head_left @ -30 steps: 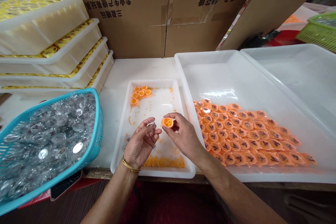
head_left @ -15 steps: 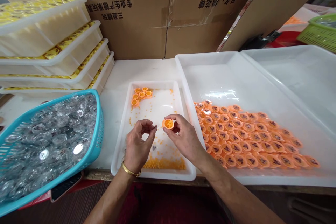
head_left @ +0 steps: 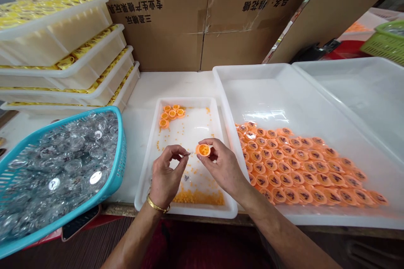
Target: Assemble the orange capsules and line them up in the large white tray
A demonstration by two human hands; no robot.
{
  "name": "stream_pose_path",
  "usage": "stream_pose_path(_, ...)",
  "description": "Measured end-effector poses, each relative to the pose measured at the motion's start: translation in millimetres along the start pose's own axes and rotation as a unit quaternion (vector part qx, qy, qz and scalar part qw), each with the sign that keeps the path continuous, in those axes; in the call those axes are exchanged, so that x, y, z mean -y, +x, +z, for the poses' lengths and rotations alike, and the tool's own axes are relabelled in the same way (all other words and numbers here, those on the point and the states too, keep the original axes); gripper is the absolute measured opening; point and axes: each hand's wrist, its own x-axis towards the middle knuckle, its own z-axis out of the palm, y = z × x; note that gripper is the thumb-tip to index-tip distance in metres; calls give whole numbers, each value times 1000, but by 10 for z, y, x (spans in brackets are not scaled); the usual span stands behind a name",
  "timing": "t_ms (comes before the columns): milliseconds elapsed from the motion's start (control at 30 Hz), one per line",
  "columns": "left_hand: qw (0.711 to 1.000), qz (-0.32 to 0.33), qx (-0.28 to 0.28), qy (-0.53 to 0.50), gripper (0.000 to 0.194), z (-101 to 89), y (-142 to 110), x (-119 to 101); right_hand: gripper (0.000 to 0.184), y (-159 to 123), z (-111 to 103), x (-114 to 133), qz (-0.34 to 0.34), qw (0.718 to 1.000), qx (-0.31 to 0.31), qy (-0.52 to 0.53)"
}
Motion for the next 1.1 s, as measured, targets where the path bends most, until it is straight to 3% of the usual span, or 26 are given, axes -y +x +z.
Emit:
stream_pose_path(167,999,30,7,16,10,-6,-5,-1,21,0,-2,6,-3,1000,3,-2)
stream_pose_path(300,1000,16,-4,-20,10,0,6,-2,20,1,5,-12,-9,1000,2,1)
stream_pose_path(433,996,-30,-12,-88,11,11,17,-14,20,5,18,-46,-8,1000,2,8)
stream_pose_path(633,945,-178,101,-255,17,82,32,-97,21,14,41,-74,-13,1000,5,4)
stream_pose_path(1100,969,-173,98,-147,20,236,209,-145,24,3,30,-104,-79,994,-26,-69)
